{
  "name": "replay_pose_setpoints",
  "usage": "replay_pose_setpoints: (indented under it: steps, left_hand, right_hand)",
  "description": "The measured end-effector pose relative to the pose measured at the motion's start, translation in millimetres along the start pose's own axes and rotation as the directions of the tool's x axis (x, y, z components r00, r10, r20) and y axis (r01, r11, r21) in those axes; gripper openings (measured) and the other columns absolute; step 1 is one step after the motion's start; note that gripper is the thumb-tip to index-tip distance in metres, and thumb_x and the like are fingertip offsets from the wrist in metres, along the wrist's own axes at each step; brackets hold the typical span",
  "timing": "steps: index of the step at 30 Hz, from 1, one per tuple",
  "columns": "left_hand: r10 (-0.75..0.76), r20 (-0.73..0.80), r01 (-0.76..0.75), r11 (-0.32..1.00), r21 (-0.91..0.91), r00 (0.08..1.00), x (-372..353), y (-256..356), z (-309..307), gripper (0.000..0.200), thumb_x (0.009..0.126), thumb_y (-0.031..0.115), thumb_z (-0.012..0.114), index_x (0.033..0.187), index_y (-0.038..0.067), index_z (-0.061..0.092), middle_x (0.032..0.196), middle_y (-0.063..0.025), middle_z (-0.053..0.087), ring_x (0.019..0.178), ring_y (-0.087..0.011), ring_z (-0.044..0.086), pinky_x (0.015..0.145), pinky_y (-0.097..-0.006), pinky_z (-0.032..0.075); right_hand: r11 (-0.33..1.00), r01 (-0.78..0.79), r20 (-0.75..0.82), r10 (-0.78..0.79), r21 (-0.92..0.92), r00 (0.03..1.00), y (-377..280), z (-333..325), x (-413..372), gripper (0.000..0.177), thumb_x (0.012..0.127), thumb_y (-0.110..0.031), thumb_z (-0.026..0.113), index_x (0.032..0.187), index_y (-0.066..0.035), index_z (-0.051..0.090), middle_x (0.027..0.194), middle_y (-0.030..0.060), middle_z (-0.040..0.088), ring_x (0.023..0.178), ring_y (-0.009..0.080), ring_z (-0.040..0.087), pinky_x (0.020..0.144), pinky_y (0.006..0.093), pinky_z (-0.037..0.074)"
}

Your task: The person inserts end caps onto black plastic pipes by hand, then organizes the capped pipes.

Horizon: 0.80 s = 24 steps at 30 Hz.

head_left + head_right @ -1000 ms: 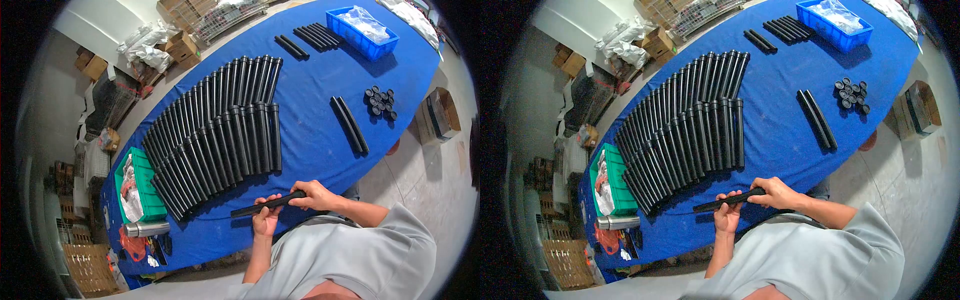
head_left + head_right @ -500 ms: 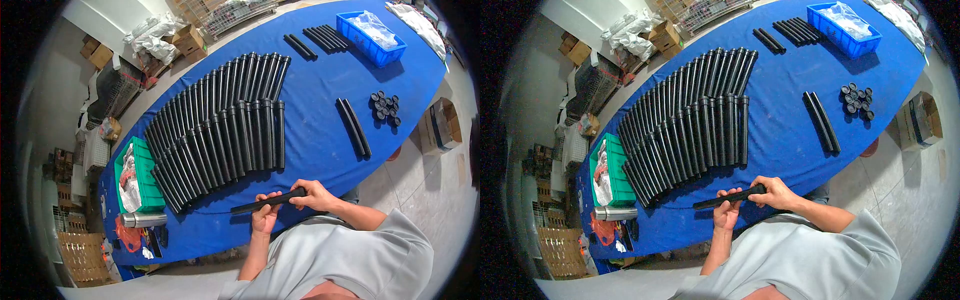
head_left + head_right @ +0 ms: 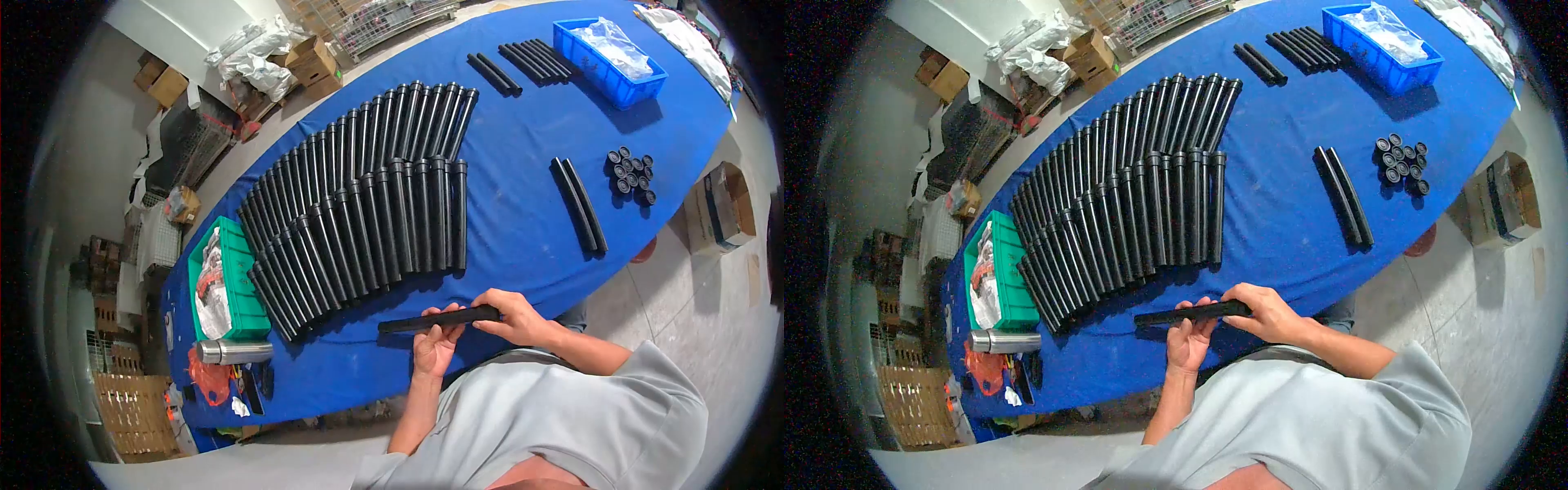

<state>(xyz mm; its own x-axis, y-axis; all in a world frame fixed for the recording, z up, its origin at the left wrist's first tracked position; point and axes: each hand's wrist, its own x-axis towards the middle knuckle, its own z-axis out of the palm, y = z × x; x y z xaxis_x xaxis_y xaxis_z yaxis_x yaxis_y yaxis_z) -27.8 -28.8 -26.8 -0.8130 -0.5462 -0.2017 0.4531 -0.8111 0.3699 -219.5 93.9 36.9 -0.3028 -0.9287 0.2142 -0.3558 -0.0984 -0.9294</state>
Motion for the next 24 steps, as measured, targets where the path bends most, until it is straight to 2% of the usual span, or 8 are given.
replay_pose_setpoints:
  steps: [2, 5, 8, 11, 17, 20, 21, 24]
  left_hand:
    - [0.005, 0.016, -0.005, 1.000, -0.009, 1.000, 1, 0, -13, 0.035, 0.089, 0.007, 0.074, 0.121, 0.006, 0.059, 0.131, -0.0220, 0.063, 0.131, -0.0389, 0.055, 0.113, -0.0521, 0.046]
    - [0.027, 0.026, -0.026, 1.000, -0.010, 0.999, 1, -1, -16, 0.035, 0.089, 0.008, 0.074, 0.121, 0.006, 0.059, 0.132, -0.0221, 0.062, 0.131, -0.0390, 0.055, 0.113, -0.0521, 0.046]
    - [0.009, 0.019, -0.009, 0.999, -0.032, 1.000, 3, 2, -8, 0.035, 0.089, 0.006, 0.074, 0.121, 0.006, 0.059, 0.133, -0.0224, 0.062, 0.132, -0.0396, 0.054, 0.113, -0.0521, 0.046]
    - [0.007, 0.022, -0.006, 0.999, -0.046, 1.000, 3, 1, -12, 0.034, 0.089, 0.005, 0.073, 0.121, 0.006, 0.060, 0.134, -0.0228, 0.061, 0.134, -0.0399, 0.052, 0.114, -0.0524, 0.046]
    - [-0.001, 0.050, 0.001, 1.000, -0.014, 0.999, 3, 0, -10, 0.032, 0.091, 0.007, 0.071, 0.121, 0.005, 0.061, 0.134, -0.0229, 0.061, 0.134, -0.0396, 0.051, 0.114, -0.0526, 0.045]
    - [0.001, 0.020, 0.000, 0.999, -0.046, 1.000, 3, 0, -11, 0.031, 0.092, 0.007, 0.071, 0.121, 0.006, 0.061, 0.135, -0.0226, 0.061, 0.134, -0.0389, 0.053, 0.112, -0.0520, 0.047]
    - [0.004, 0.005, -0.003, 0.998, -0.065, 1.000, 3, 0, -12, 0.030, 0.092, 0.007, 0.071, 0.120, 0.007, 0.061, 0.135, -0.0224, 0.061, 0.133, -0.0385, 0.053, 0.111, -0.0517, 0.048]
    - [0.015, 0.031, -0.015, 1.000, -0.013, 0.999, 2, 0, -8, 0.030, 0.092, 0.010, 0.071, 0.120, 0.007, 0.061, 0.135, -0.0222, 0.061, 0.133, -0.0386, 0.053, 0.111, -0.0515, 0.048]
  right_hand:
    - [0.995, 0.100, -0.033, -0.101, -0.022, 0.994, 1, 4, 0, 0.035, 0.084, -0.018, 0.079, 0.109, 0.000, 0.063, 0.080, 0.0139, 0.063, 0.072, 0.0267, 0.064, 0.065, 0.0396, 0.050]
    - [0.953, -0.303, 0.119, 0.298, 0.020, 0.947, -20, -8, 4, 0.036, 0.084, -0.018, 0.079, 0.111, -0.001, 0.063, 0.085, 0.0157, 0.064, 0.075, 0.0285, 0.063, 0.067, 0.0377, 0.049]
    - [0.954, -0.293, 0.124, 0.284, 0.058, 0.951, -8, -6, 1, 0.036, 0.084, -0.019, 0.079, 0.111, -0.001, 0.063, 0.084, 0.0158, 0.064, 0.075, 0.0276, 0.064, 0.067, 0.0378, 0.049]
    - [0.974, 0.140, -0.019, -0.146, -0.178, 0.989, 8, -1, -2, 0.037, 0.084, -0.021, 0.080, 0.110, -0.001, 0.062, 0.082, 0.0155, 0.064, 0.073, 0.0260, 0.063, 0.066, 0.0367, 0.049]
    - [0.887, -0.449, 0.223, 0.419, 0.106, 0.880, -9, -14, 3, 0.039, 0.082, -0.013, 0.079, 0.115, -0.003, 0.060, 0.097, 0.0169, 0.063, 0.087, 0.0317, 0.066, 0.074, 0.0396, 0.053]
    - [0.956, 0.231, -0.005, -0.236, -0.182, 0.972, 8, -3, -1, 0.033, 0.085, -0.015, 0.078, 0.110, -0.001, 0.061, 0.088, 0.0151, 0.064, 0.077, 0.0259, 0.067, 0.068, 0.0380, 0.053]
    - [0.954, 0.239, -0.041, -0.250, -0.178, 0.967, 5, -1, 1, 0.029, 0.087, -0.018, 0.077, 0.107, -0.001, 0.062, 0.082, 0.0141, 0.064, 0.073, 0.0237, 0.066, 0.066, 0.0360, 0.053]
    - [0.869, -0.490, 0.234, 0.464, 0.067, 0.855, -13, -18, 4, 0.028, 0.086, -0.012, 0.076, 0.108, -0.003, 0.062, 0.088, 0.0145, 0.063, 0.080, 0.0307, 0.067, 0.069, 0.0394, 0.054]
